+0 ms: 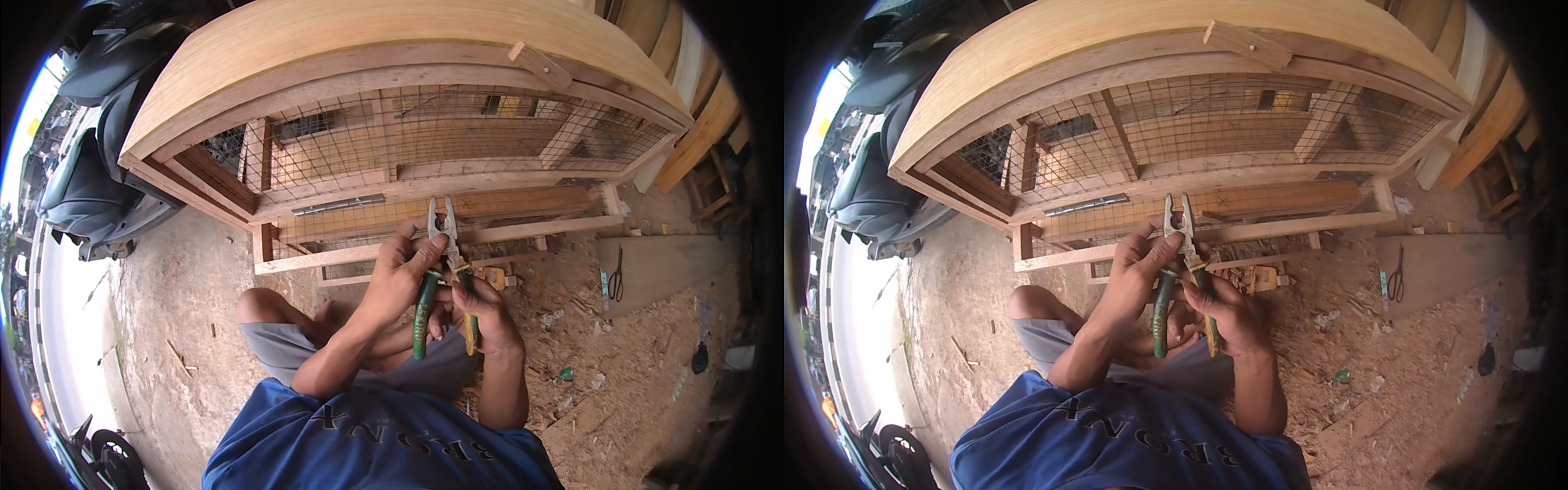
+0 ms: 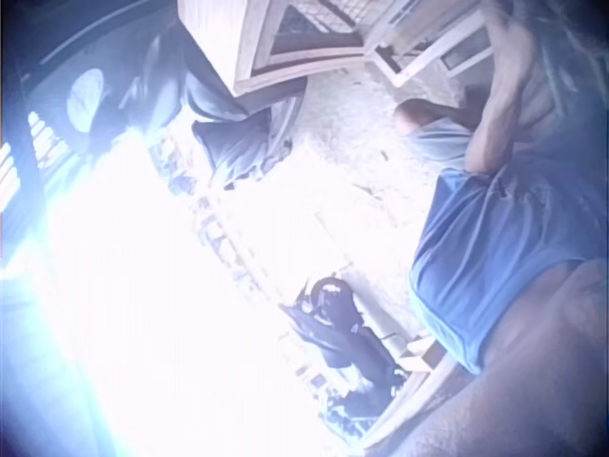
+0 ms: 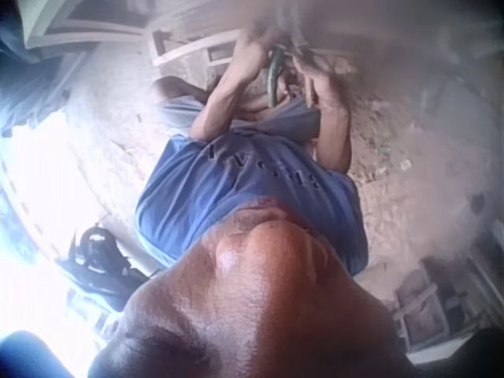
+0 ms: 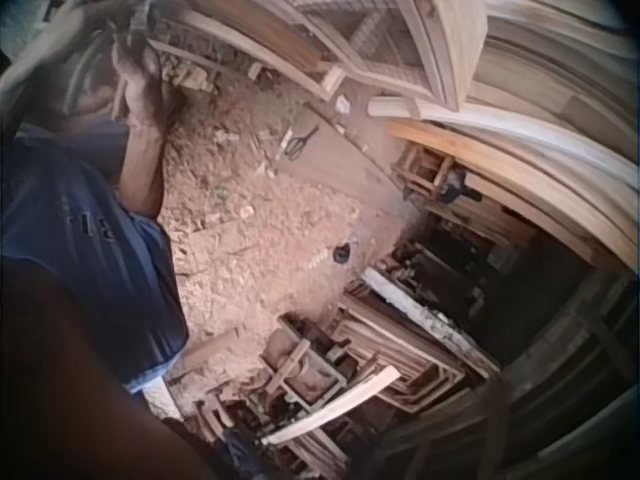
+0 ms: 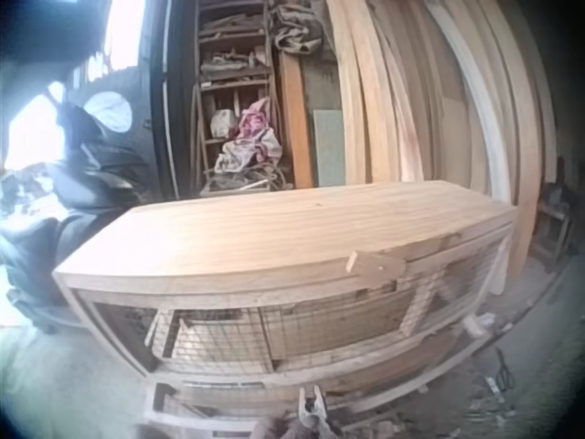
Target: The person uses pliers to bend and secure wire staples into the wooden frame of a cage-like structure. They repeatedly position the wire and press it into the wood, working along the frame edges.
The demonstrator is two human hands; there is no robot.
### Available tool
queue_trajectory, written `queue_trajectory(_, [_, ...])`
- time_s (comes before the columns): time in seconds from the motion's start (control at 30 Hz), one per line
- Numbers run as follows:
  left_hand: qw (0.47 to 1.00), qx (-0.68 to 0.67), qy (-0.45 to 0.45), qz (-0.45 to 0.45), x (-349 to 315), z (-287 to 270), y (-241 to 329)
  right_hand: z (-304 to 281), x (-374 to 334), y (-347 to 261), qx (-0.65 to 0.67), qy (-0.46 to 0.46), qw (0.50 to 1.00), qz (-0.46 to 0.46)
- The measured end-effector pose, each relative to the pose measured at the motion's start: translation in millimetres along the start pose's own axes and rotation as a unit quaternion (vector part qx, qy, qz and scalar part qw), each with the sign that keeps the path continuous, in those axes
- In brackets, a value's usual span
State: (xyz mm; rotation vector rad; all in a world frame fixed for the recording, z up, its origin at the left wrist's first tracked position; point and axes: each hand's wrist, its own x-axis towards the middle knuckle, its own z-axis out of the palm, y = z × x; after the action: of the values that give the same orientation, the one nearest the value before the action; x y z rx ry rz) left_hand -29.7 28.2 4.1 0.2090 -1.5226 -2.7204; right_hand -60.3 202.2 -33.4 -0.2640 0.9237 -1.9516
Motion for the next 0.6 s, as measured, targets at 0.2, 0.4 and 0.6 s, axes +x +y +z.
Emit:
queue_trajectory(0.2, [0.998,-0.018,0.04,0.036,5,3,7,12,-1,-4,0.029,-0.057,0.997,-0.032])
queue_trajectory(0.4, [0.998,0.039,0.043,0.028,13,-2,9,15,1,-13,-0.002,0.001,1.0,0.001])
queue_trajectory(0.6, [0.992,0.108,0.054,0.022,18,0,7,17,3,-22,0.029,-0.003,0.999,-0.03])
